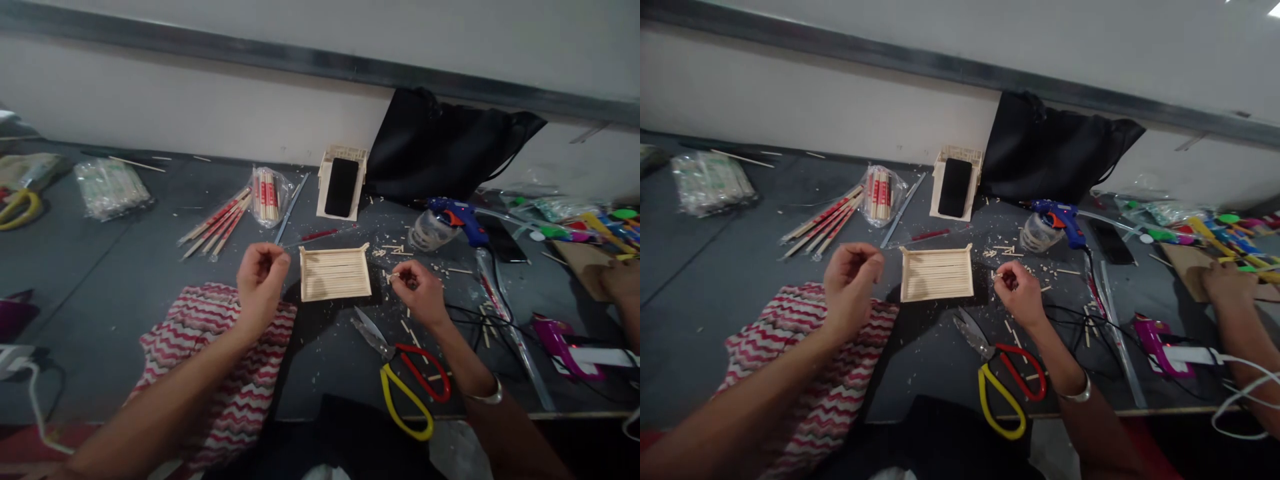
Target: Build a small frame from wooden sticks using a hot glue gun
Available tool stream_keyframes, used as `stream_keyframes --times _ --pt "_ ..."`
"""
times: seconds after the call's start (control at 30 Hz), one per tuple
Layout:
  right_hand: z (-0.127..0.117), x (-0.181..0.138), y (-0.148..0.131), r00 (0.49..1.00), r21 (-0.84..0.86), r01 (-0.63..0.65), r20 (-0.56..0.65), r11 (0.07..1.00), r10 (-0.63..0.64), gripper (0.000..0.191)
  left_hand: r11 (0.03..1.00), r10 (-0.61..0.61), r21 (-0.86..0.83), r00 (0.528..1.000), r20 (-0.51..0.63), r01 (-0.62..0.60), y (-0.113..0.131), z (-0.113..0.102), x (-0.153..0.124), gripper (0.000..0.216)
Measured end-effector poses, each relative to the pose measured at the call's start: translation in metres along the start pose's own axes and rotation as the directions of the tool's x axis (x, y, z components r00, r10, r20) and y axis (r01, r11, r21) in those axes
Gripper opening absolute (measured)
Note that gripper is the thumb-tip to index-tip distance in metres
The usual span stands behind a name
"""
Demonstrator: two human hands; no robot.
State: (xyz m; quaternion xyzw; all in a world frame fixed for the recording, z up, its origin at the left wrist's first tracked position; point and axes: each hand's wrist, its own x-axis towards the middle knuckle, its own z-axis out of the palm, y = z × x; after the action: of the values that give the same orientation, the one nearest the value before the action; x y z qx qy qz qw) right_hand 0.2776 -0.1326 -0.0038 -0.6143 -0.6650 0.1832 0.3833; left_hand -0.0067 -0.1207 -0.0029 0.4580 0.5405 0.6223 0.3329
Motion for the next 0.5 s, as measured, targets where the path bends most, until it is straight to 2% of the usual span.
stream_keyframes --times 0.07,0.17,0.33,0.5 --pt "0.003 0.002 0.005 1.0 -0.003 -0.003 0.012 1.0 0.003 0.006 0.997 -0.075 -0.026 0.997 -0.009 0.075 -0.007 0.003 0.008 0.018" --pt "0.006 0.001 0.008 1.0 -0.009 0.0 0.031 1.0 0.001 0.009 0.986 -0.167 0.005 0.978 0.123 0.168 -0.012 0.005 0.011 0.029" --pt "0.008 -0.001 0.012 0.998 -0.025 0.012 0.055 1.0 -0.011 0.011 0.974 -0.204 0.163 0.924 0.323 0.158 -0.013 0.005 0.006 0.042" --pt "0.009 -0.001 0.017 0.997 -0.038 0.024 0.072 0.999 -0.021 0.012 0.967 -0.221 0.204 0.901 0.374 0.153 -0.019 0.004 0.005 0.05"
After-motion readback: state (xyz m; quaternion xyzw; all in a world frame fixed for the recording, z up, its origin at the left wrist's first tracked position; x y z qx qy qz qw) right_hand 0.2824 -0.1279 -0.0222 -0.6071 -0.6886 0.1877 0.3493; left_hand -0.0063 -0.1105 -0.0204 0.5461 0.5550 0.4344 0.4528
